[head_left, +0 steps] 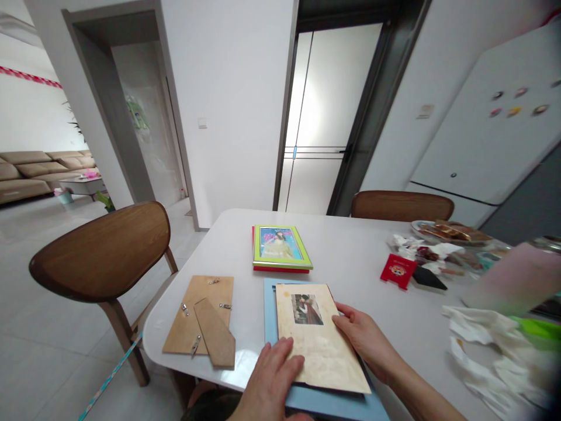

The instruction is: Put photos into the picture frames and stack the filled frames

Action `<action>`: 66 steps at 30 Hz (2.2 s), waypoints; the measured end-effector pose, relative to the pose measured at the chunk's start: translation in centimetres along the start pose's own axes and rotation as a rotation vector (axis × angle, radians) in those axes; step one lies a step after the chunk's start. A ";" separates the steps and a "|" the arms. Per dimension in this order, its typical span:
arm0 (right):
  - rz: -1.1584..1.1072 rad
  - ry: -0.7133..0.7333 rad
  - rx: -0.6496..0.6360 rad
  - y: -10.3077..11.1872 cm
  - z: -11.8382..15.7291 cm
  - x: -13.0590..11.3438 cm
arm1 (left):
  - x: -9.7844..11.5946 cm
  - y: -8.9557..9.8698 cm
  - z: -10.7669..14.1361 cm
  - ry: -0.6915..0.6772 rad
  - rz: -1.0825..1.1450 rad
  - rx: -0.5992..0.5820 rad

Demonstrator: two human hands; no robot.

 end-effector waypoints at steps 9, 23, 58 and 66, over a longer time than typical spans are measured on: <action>0.853 0.180 0.231 1.3 -0.2 -2.6 | 0.0 -0.4 -0.1 0.111 -0.251 -0.189; 1.045 0.251 0.283 -0.8 0.9 -4.1 | 0.2 3.9 2.4 0.143 -0.372 -0.111; 0.829 0.557 0.301 0.3 8.4 -2.2 | 1.0 1.5 -1.4 0.139 -0.334 -0.011; 0.905 0.637 0.424 0.7 8.7 -2.4 | 1.2 2.0 -1.7 0.096 -0.327 -0.017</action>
Point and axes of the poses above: each hand's wrist, its own z-axis away from the middle knuckle, its own y-axis out of the back of the hand, x = y × z, the point moved 10 cm from there along -z, towards the middle knuckle, and after that the axes turned 15 degrees about z, right-handed, at the moved point
